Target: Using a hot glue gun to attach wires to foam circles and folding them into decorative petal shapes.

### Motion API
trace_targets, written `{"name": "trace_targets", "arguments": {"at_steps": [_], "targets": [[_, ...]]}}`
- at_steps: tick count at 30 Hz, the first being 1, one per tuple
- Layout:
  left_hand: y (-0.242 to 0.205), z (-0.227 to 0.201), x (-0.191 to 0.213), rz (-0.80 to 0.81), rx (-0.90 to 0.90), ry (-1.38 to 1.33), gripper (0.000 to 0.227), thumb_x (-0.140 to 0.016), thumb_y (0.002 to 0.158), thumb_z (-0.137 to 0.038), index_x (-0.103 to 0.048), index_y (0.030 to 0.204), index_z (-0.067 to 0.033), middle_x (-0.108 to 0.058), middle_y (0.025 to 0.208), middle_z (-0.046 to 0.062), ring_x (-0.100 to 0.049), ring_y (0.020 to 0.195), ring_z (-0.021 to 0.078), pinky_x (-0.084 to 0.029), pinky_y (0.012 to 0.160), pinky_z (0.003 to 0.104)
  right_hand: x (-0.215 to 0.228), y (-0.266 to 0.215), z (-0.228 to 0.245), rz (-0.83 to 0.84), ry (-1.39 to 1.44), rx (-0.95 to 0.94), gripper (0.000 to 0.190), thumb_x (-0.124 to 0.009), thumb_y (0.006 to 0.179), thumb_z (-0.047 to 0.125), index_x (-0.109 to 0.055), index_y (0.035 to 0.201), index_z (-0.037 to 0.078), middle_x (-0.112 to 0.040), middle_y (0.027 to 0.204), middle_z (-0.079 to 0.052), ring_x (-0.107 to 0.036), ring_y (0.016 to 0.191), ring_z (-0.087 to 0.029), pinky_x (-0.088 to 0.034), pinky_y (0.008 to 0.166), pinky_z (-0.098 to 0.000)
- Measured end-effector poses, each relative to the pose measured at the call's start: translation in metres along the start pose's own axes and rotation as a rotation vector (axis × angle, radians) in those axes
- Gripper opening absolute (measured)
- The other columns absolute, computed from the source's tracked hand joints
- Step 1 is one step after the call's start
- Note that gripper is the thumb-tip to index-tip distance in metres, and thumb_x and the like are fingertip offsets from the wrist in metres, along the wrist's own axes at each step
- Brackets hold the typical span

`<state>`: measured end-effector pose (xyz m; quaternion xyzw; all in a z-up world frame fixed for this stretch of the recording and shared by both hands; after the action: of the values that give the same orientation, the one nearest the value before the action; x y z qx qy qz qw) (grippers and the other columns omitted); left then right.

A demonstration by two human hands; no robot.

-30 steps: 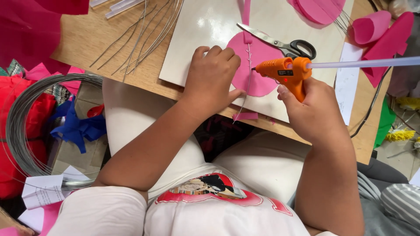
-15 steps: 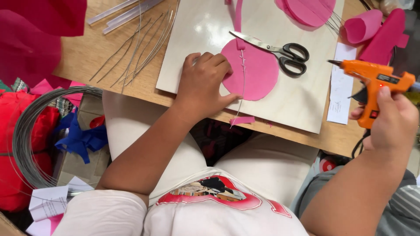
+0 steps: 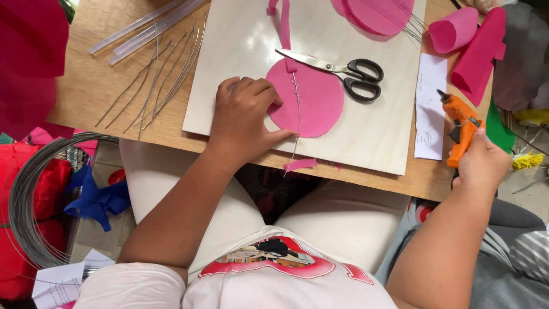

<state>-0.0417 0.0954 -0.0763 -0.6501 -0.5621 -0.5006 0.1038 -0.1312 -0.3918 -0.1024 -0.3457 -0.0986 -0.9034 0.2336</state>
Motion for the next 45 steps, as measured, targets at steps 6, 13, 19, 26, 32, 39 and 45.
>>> {"name": "trace_targets", "arguments": {"at_steps": [6, 13, 19, 26, 32, 39, 45], "targets": [[-0.001, -0.001, 0.000, -0.016, -0.038, 0.013, 0.058, -0.096, 0.064, -0.058, -0.065, 0.089, -0.0164, -0.065, 0.095, -0.003, -0.062, 0.091, 0.0219, -0.037, 0.101, 0.041, -0.011, -0.007, 0.001, -0.039, -0.047, 0.027, 0.034, -0.063, 0.114, 0.026, -0.063, 0.082, 0.015, -0.045, 0.072, 0.009, -0.038, 0.062, -0.009, -0.036, 0.051, -0.0317], [-0.001, -0.001, 0.001, -0.036, -0.056, 0.029, 0.057, -0.094, 0.065, -0.059, -0.066, 0.089, -0.0159, -0.066, 0.096, -0.003, -0.062, 0.091, 0.0221, -0.038, 0.101, 0.042, -0.015, 0.016, -0.016, -0.077, -0.161, 0.208, 0.020, -0.057, 0.106, 0.013, -0.072, 0.092, 0.012, -0.069, 0.090, 0.004, -0.062, 0.077, -0.010, -0.053, 0.064, -0.0294], [-0.001, -0.001, 0.001, -0.029, -0.045, 0.021, 0.059, -0.095, 0.063, -0.061, -0.068, 0.090, -0.0157, -0.067, 0.097, -0.003, -0.062, 0.093, 0.0219, -0.037, 0.102, 0.042, -0.012, 0.009, -0.014, -0.087, -0.244, 0.179, 0.016, -0.059, 0.107, 0.021, -0.066, 0.094, 0.015, -0.070, 0.097, 0.000, -0.064, 0.084, -0.019, -0.053, 0.072, -0.0384], [-0.001, -0.001, 0.001, -0.024, -0.044, 0.031, 0.059, -0.094, 0.064, -0.063, -0.068, 0.090, -0.0164, -0.067, 0.099, -0.004, -0.062, 0.093, 0.0211, -0.037, 0.104, 0.043, 0.005, 0.005, 0.001, -0.204, -0.344, 0.346, 0.021, -0.063, 0.112, 0.024, -0.063, 0.095, 0.013, -0.069, 0.091, -0.004, -0.065, 0.079, -0.025, -0.051, 0.069, -0.0435], [-0.001, -0.001, 0.002, -0.025, -0.047, 0.038, 0.059, -0.093, 0.065, -0.063, -0.069, 0.090, -0.0164, -0.067, 0.099, -0.004, -0.062, 0.094, 0.0214, -0.037, 0.103, 0.043, -0.005, -0.019, 0.017, 0.091, -0.440, 0.277, 0.037, -0.076, 0.107, 0.047, -0.068, 0.107, 0.011, -0.071, 0.098, -0.003, -0.067, 0.087, -0.022, -0.051, 0.080, -0.0398], [-0.001, -0.022, 0.014, -0.043, -0.042, 0.206, 0.070, -0.089, 0.066, -0.072, -0.067, 0.106, -0.0189, -0.068, 0.109, -0.001, -0.066, 0.096, 0.0184, -0.027, 0.112, 0.042, -0.014, -0.011, -0.001, 0.160, -0.506, 0.384, 0.033, -0.056, 0.115, 0.030, -0.062, 0.120, -0.002, -0.068, 0.115, -0.022, -0.062, 0.103, -0.043, -0.046, 0.085, -0.0532], [0.004, -0.170, -0.029, 0.137, -0.481, 0.005, 0.045, -0.075, 0.083, -0.055, -0.064, 0.105, -0.0174, -0.061, 0.112, 0.003, -0.060, 0.104, 0.0231, -0.045, 0.099, 0.047, -0.018, -0.018, 0.007, 0.133, -0.480, 0.373, 0.032, -0.052, 0.116, 0.029, -0.060, 0.115, -0.002, -0.066, 0.111, -0.024, -0.059, 0.101, -0.046, -0.044, 0.082, -0.0565]]}}
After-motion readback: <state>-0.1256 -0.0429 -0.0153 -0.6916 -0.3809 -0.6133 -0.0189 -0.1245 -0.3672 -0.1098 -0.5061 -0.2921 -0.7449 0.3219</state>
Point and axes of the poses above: each hand's wrist, its own y-axis towards the middle knuckle, its own x-axis out of the back of the hand, z = x × y, the point moved 5 cm from there along y, towards the middle knuckle
